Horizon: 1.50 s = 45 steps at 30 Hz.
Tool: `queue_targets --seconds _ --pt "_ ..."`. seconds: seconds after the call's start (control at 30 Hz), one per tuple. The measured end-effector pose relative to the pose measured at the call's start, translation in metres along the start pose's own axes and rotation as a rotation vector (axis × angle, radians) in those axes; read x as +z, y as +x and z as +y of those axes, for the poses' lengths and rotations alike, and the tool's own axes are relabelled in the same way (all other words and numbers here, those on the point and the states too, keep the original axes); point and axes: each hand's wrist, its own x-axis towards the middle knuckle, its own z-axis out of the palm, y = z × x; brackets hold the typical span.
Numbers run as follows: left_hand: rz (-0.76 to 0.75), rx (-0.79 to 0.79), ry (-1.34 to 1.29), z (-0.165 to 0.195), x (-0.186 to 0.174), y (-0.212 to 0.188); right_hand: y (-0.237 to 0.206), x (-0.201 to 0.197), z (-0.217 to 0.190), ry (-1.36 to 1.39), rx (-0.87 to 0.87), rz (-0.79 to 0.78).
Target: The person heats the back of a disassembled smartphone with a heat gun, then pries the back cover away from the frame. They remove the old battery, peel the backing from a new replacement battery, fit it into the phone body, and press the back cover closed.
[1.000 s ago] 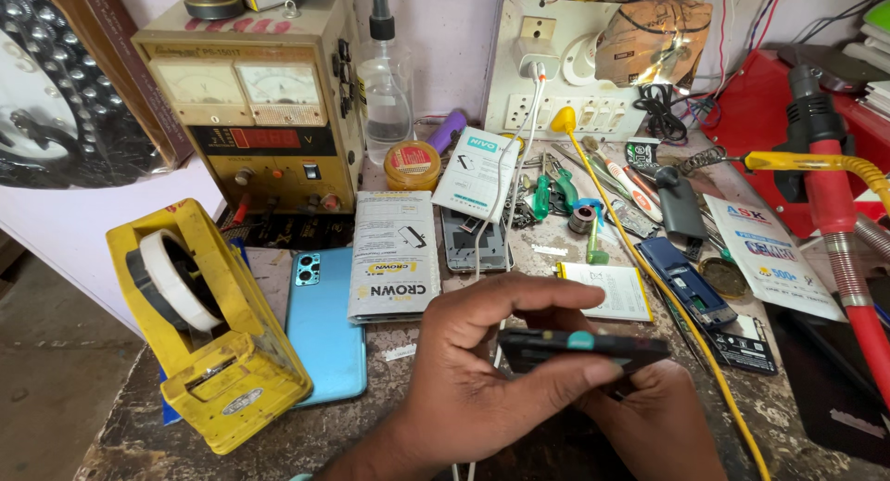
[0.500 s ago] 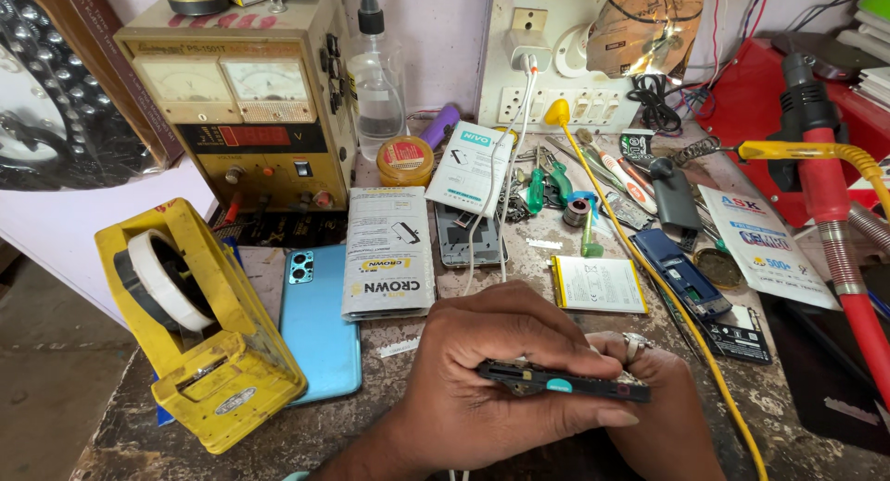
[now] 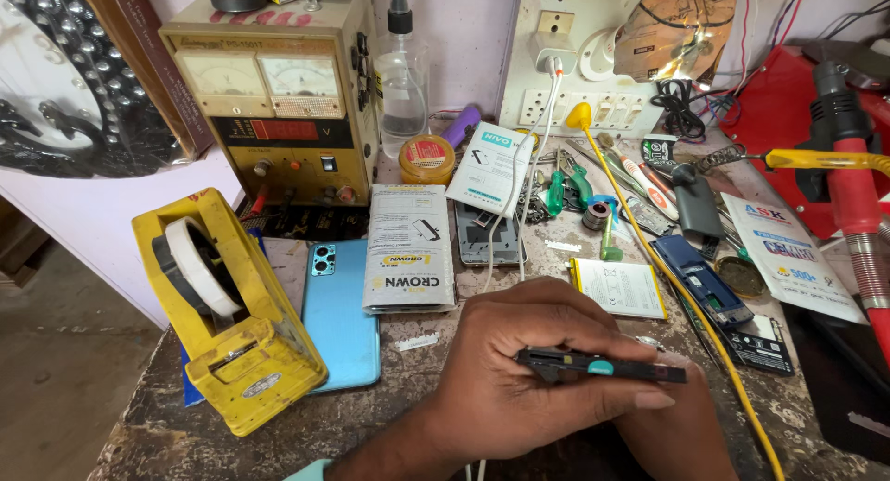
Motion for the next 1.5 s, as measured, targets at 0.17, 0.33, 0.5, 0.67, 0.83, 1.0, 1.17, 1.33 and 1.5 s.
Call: queue_targets --seconds 0.17,0.33,0.5,0.67,0.83,1.0,1.17,1.33,1.5 --pt "-0.040 -0.004 -0.019 -0.001 0.002 0.001 0.003 0.003 0.000 0.105 -0.139 0.019" --pt "-0.022 -0.031 0.000 0.002 0.007 0.006 0.011 0.002 0.000 0.064 -0.311 -0.001" --pt "-0.052 -0.026 0.034 0.010 0.010 0.010 0.014 0.010 0.015 1.079 -0.090 -0.119" --pt "-0.122 -0.012 -0.032 0.016 0.007 0.014 0.019 0.004 0.036 0.756 -0.236 -0.255" --pt "-0.177 -0.076 0.078 0.017 0.004 0.016 0.016 -0.001 0.037 0.217 -0.517 -0.186" --pt "-0.171 -0.070 0.074 0.016 0.004 0.016 0.012 -0.001 0.028 0.238 -0.434 -0.195" --pt "-0.159 -0.069 0.043 0.016 0.006 0.014 0.012 0.000 0.025 0.208 -0.427 -0.150" --pt "-0.125 -0.047 0.036 0.017 0.006 0.013 0.009 0.002 0.026 0.113 -0.471 -0.097" --pt "-0.098 0.004 0.061 0.017 0.005 0.013 0.009 0.007 0.024 0.295 -0.278 -0.050"
